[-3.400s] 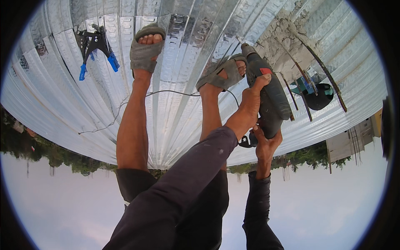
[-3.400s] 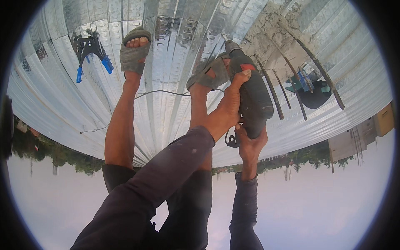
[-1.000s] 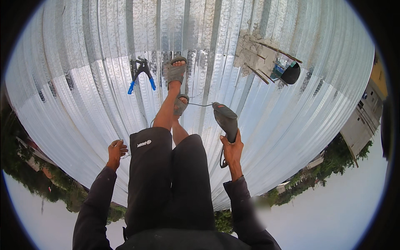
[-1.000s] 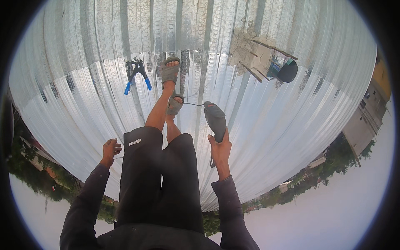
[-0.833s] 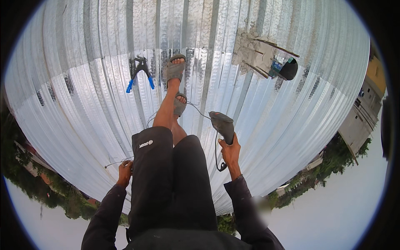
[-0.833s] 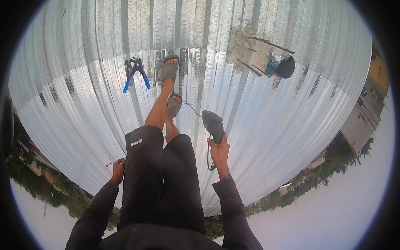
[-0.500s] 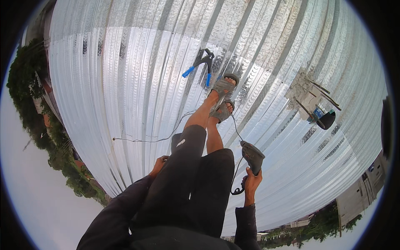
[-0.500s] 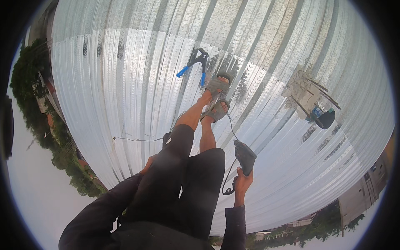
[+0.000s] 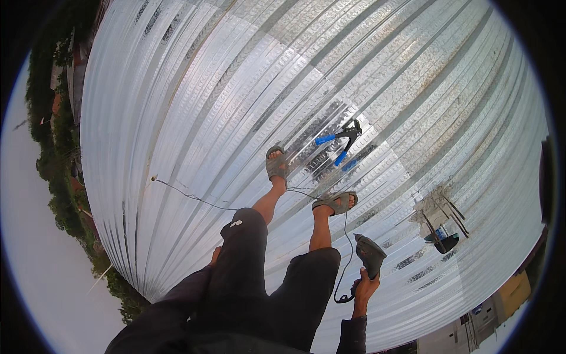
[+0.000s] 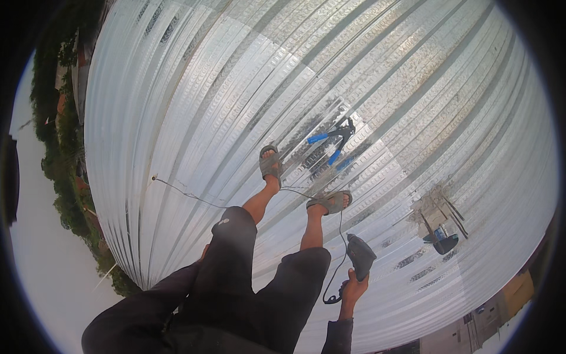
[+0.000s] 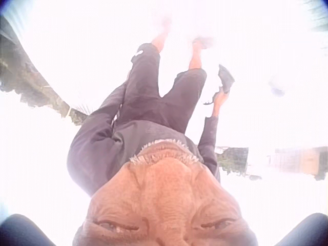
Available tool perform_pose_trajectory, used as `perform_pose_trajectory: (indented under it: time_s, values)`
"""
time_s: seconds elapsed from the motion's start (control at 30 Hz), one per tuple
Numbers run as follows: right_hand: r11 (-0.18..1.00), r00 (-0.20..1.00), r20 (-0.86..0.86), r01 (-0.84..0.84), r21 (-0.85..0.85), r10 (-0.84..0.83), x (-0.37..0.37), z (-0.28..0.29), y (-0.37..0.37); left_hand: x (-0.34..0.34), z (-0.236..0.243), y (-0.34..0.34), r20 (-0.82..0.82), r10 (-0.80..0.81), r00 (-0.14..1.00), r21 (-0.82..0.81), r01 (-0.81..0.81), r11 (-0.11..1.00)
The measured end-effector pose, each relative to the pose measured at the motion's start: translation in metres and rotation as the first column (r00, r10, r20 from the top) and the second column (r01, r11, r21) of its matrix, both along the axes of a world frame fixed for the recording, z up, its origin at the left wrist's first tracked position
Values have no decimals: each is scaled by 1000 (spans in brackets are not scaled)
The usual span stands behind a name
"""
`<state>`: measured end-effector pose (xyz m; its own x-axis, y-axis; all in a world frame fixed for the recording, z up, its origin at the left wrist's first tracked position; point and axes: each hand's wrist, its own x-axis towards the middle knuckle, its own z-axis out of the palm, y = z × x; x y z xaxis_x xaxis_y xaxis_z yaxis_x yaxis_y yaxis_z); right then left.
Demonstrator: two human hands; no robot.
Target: The person uses a power drill to fasten screws into a corrugated metal roof. They then use pliers to adjust or secure components on the roof surface. The person moves along the roof while continuing to drill and manipulate fasteners.
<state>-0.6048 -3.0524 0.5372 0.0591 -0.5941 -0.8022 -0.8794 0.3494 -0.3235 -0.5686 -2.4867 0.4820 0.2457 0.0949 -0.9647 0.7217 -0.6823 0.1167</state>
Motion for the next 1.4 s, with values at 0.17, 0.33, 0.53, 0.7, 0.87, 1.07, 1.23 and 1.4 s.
perform_pose_trajectory:
  time_s: [0.17, 0.33, 0.53, 0.7, 0.87, 1.07, 1.23, 1.4]
  values:
    - [980, 985, -4, -171, -100, 171, 78, 30, 38, 42, -6, 18, 4, 76, 997, 26, -76, 997]
    - [928, 929, 20, -367, -66, 369, 176, 34, 75, 59, 16, 52, 43, 570, 821, -29, -569, 822]
    - [845, 842, 94, -518, -133, 531, 276, 20, 130, 39, 44, 87, 118, 512, 851, 58, -521, 852]
    - [678, 673, 89, -723, -129, 734, 362, 25, 184, 11, 67, 79, 288, 11, 958, -7, -9, 1000]
    - [506, 480, 168, -843, -183, 861, 385, -7, 210, -74, 26, 30, 84, 668, 739, -133, -656, 743]
    - [551, 550, 56, -834, -20, 833, 459, 10, 303, 22, 25, 26, 32, 876, 481, -137, -866, 480]
    - [393, 390, -92, -919, 25, 916, 520, -5, 397, 69, 24, 84, 67, 939, 338, -91, -935, 343]
    - [80, 81, -2, -983, -166, 997, 578, -29, 449, 104, 1, 129, 44, 970, 237, -120, -963, 241]
